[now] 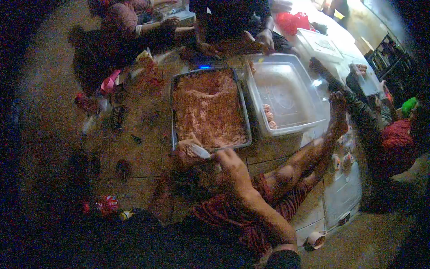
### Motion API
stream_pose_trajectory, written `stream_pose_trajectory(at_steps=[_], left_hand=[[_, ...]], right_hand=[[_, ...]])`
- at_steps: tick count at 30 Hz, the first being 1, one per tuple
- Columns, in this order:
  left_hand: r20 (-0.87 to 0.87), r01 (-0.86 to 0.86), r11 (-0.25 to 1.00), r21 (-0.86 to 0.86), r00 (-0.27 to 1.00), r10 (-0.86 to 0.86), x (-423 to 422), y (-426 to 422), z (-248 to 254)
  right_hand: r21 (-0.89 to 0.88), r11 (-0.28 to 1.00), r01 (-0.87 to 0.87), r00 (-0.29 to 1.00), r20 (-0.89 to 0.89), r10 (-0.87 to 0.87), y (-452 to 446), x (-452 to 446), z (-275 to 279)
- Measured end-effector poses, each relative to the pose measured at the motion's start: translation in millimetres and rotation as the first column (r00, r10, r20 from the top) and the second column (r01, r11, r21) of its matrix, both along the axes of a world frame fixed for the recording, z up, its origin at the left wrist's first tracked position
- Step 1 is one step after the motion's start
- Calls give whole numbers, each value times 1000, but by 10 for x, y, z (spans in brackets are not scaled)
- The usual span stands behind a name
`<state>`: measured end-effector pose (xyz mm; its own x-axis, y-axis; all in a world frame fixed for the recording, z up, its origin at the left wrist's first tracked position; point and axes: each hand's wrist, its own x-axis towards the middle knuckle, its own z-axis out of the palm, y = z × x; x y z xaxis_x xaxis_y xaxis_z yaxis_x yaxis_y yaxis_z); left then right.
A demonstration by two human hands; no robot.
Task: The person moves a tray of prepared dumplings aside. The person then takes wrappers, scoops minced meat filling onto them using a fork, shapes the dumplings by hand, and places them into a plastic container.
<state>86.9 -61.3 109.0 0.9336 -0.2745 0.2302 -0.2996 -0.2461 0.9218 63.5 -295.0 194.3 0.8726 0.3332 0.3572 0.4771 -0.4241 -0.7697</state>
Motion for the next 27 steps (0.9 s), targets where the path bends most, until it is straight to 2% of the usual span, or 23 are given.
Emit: stream_pose_trajectory(at_steps=[1,3,5,7,8,10,11,12,14,16,18,19,20,21,22,24,25,26,27], left_hand=[[-70,-1,1000,8,998,1,3,0,28],[-146,-9,1000,17,989,12,11,26,-9],[84,-63,985,162,995,50,39,40,-172],[202,-91,970,225,978,45,39,17,-223],[49,-83,979,188,996,75,22,-40,-3],[-103,-90,984,153,989,107,31,-30,114],[-191,-96,995,-42,978,86,12,11,116],[-173,-99,987,-126,982,76,-19,-10,104],[-131,-89,953,-290,990,53,-70,-73,154],[-6,-34,994,103,999,35,46,48,-217],[-68,74,996,41,995,-71,100,11,-60],[-281,32,984,-173,956,-81,113,56,-52],[-91,-4,995,-101,996,-5,86,35,23],[104,-79,996,-28,991,82,61,17,92],[102,-81,996,-28,991,83,59,-11,108],[30,100,917,-387,995,-96,57,-61,148],[67,-39,999,12,997,38,-31,-67,463],[73,-37,999,11,997,36,-45,-70,446],[-125,-48,998,29,991,51,-61,-76,394]], right_hand=[[-12,998,-64,995,-72,63,42,9,16],[-23,998,-52,995,-86,50,1,-1,139],[-35,999,-32,994,-110,28,14,8,135],[-52,999,-13,1000,2,14,42,57,-57],[-52,999,-8,1000,6,9,17,40,-33],[-116,992,-44,996,-86,34,-36,11,79],[-97,995,-40,995,-93,31,-95,14,184],[-97,994,-45,995,-98,35,-75,-3,265],[57,992,111,992,-69,-107,-46,-36,366],[17,997,76,997,-1,-76,-20,-21,167],[-69,998,-7,999,-48,4,41,-45,52],[-65,998,-21,998,-62,17,13,-52,138],[-65,997,-30,998,-65,25,-3,-54,228],[-32,999,33,999,-42,-34,-21,-77,315],[3,995,98,995,-14,-98,-31,-78,383],[28,989,143,989,-46,-141,-8,-77,328],[-15,998,65,998,3,-65,5,-43,142],[-62,998,-12,999,51,16,36,-11,98],[-91,995,-26,997,-72,19,62,-71,114]])
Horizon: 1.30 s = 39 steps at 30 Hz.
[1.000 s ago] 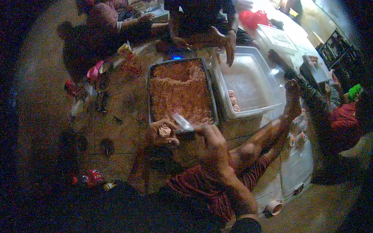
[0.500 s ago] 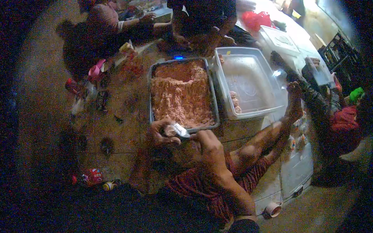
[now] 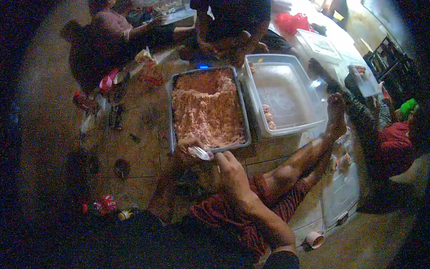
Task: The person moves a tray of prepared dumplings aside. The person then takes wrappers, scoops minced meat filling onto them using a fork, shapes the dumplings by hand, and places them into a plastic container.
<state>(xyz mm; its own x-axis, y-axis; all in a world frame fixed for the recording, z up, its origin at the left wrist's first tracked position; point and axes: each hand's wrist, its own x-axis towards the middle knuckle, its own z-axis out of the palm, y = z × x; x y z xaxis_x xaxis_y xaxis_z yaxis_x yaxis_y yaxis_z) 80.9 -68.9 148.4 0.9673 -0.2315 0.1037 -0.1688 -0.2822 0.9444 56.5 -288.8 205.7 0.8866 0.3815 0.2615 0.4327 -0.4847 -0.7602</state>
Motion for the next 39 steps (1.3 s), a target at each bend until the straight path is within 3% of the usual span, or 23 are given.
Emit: stream_pose_trajectory(at_steps=[1,2,3,6,9,13,15,17,19,21,23,24,26,29,30,33,34,35,36,38,39], left_hand=[[-198,-16,1000,12,980,18,16,9,-70],[-105,35,990,-133,993,-49,66,84,-165],[-106,30,991,-134,993,-44,88,103,-280],[211,-8,1000,-11,977,10,106,2,-230],[237,-70,986,-148,966,104,97,-91,106],[168,370,928,34,914,-370,395,296,-199],[144,479,874,74,863,-485,366,271,-250],[112,-37,999,23,993,34,94,81,-66],[36,-63,998,-24,997,63,89,93,-108],[-128,-37,982,-186,992,13,122,133,-259],[-89,26,975,-221,995,-46,130,2,-127],[-72,46,950,-310,995,-72,143,-67,-129],[-51,85,912,-402,992,-115,160,-189,-138],[-45,119,849,-515,985,-165,138,-285,-173],[-41,129,846,-518,984,-176,217,-283,-211],[217,299,832,-468,951,-220,282,-318,-254],[92,151,839,-523,988,-121,171,-341,-72],[-36,0,832,-555,999,-24,122,-357,26],[15,61,812,-580,998,-65,172,-269,-89],[-41,25,853,-521,998,-55,128,-112,-166],[-95,-11,889,-458,995,-36,75,-63,-195]], right_hand=[[-2,1000,-1,1000,6,1,-21,-7,46],[21,1000,18,1000,-2,-18,-48,8,83],[44,998,38,999,-17,-37,-56,-2,117],[128,987,102,994,20,-105,-39,7,304],[197,962,190,981,6,-195,-37,-40,359],[110,989,103,988,102,-114,3,-22,20],[45,999,25,1000,-9,-24,31,-5,-38],[25,998,54,999,2,-54,-42,76,0],[-1,991,131,987,98,-130,-83,242,40],[-64,988,139,985,110,-131,-33,368,26],[-270,954,129,938,346,-29,90,492,-62],[-275,949,153,934,354,-48,142,526,-166],[-187,980,73,997,34,-67,207,583,-330],[-192,981,1,997,-79,-16,118,674,-318],[-162,987,7,1000,-9,-9,59,732,-476],[-138,989,49,995,91,-37,-272,877,-335],[-81,995,56,998,20,-54,-422,961,-236],[7,977,215,976,28,-215,-501,1025,-217],[-45,971,235,972,34,-234,-641,1101,-7],[-73,949,306,944,151,-293,-922,1389,-62],[-131,939,317,948,45,-314,-1019,1536,6]])
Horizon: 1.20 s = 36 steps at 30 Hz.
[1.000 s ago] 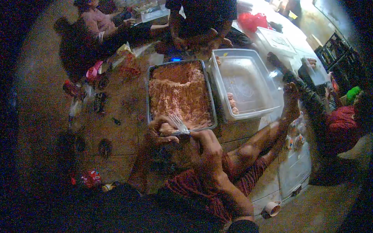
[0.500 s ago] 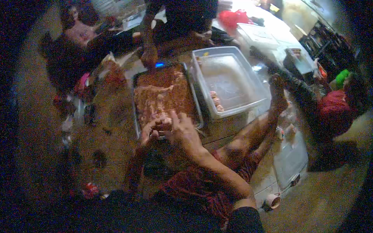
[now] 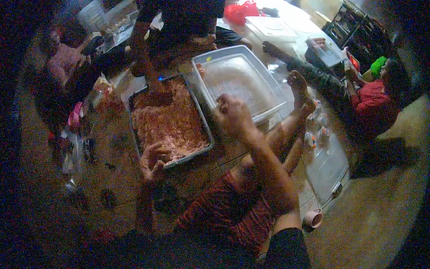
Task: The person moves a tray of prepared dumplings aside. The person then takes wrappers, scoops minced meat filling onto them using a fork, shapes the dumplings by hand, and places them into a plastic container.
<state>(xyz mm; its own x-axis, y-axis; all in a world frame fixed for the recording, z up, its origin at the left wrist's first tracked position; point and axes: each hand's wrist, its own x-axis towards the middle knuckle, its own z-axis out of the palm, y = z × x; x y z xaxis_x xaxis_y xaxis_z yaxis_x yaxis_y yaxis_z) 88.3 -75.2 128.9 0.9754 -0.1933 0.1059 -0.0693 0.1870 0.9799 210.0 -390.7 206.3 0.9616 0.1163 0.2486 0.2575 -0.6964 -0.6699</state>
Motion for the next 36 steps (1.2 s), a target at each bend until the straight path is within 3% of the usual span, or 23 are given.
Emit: stream_pose_trajectory(at_steps=[1,3,6,8,10,11,13,16,19,21,23,24,25,27,29,31,32,34,36], left_hand=[[1,8,1000,5,1000,-8,-52,18,-3],[-72,-71,982,172,994,85,-156,39,20],[-39,-99,946,310,992,117,-286,83,43],[-37,-113,963,244,991,126,-355,80,23],[-96,-145,946,291,979,180,-416,92,100],[-92,-139,944,299,981,173,-433,112,86],[-40,-133,936,324,987,155,-438,162,35],[-40,-116,925,362,989,140,-430,183,6],[-67,-111,933,341,988,142,-363,66,16],[-78,-122,956,265,986,148,-303,-47,-16],[-114,-136,973,188,981,159,-253,-142,-60],[-49,-109,940,323,990,132,-210,-195,-91],[5,-85,887,453,996,92,-205,-246,-127],[-89,20,891,453,996,24,-215,-434,-192],[-163,117,889,443,985,-49,-180,-660,-288],[-35,288,824,489,950,-312,-119,-920,-515],[-37,290,827,481,950,-311,-117,-1070,-584],[-73,301,709,638,940,-333,-119,-1393,-711],[-142,368,663,652,918,-370,-85,-1698,-905]], right_hand=[[-22,1000,23,993,-116,-25,-85,151,71],[-106,994,3,995,-102,-13,-253,509,-107],[-217,976,-6,993,-112,-19,-314,970,-431],[-238,971,12,990,-136,-46,-239,1129,-468],[-386,914,-127,965,-263,23,-151,1233,-463],[-365,902,-230,930,-356,93,-150,1355,-584],[-268,940,-212,935,-336,115,-147,1493,-901],[-229,949,-215,882,-464,88,-6,1212,-357],[-223,939,-260,913,-374,164,-67,1087,-313],[-88,995,-52,993,105,62,-212,1094,-483],[-30,998,-49,990,134,52,-385,836,-338],[33,999,-43,985,169,37,-440,630,-186],[21,998,-52,989,138,49,-474,408,-72],[-107,988,-109,981,-171,90,-528,-5,80],[-20,986,-163,967,-200,156,-582,-373,-99],[36,958,-286,931,-227,287,-721,-618,-403],[30,957,-287,929,-234,286,-756,-720,-502],[76,964,-253,905,-334,264,-812,-909,-648],[2,979,-204,888,-420,186,-833,-1023,-694]])
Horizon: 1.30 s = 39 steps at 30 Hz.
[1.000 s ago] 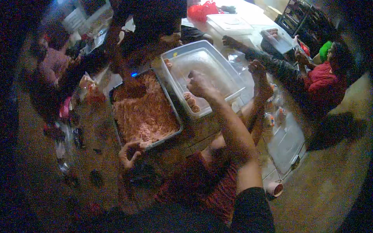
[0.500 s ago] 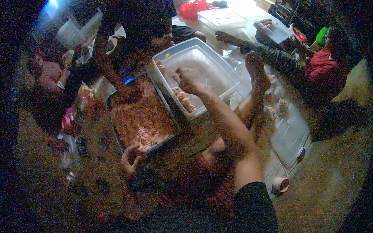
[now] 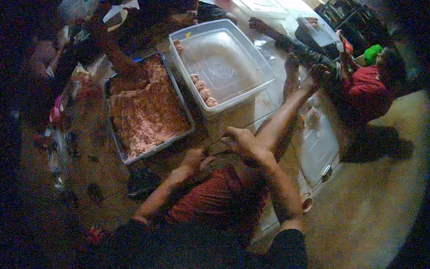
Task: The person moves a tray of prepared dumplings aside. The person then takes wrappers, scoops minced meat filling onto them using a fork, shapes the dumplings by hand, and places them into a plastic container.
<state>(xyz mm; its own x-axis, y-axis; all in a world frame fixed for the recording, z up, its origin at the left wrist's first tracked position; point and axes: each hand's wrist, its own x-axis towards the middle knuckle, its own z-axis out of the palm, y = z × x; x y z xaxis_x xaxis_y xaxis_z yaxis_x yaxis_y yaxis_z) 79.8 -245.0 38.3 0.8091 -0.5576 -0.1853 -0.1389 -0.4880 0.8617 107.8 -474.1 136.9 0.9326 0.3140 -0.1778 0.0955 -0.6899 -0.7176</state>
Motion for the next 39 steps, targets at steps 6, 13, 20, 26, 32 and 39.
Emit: stream_pose_trajectory(at_steps=[6,13,20,26,32,39], left_hand=[[117,126,971,-204,988,-103,-208,-264,-926],[-40,130,883,-450,985,-166,-19,8,-454],[267,-73,995,-64,960,87,-403,1387,345],[-203,-640,547,-540,729,654,-828,1911,579],[-456,-606,255,-754,761,461,-782,1784,931],[-304,-464,547,-697,882,361,-635,1553,583]], right_hand=[[-129,985,113,990,96,-101,-60,90,-211],[-354,931,92,895,439,78,-106,0,-900],[-457,874,-164,978,39,204,370,-216,-1590],[122,969,214,941,242,-238,1662,-490,119],[293,944,-153,977,186,101,2394,-945,100],[358,925,129,991,-28,-128,1891,-904,-51]])
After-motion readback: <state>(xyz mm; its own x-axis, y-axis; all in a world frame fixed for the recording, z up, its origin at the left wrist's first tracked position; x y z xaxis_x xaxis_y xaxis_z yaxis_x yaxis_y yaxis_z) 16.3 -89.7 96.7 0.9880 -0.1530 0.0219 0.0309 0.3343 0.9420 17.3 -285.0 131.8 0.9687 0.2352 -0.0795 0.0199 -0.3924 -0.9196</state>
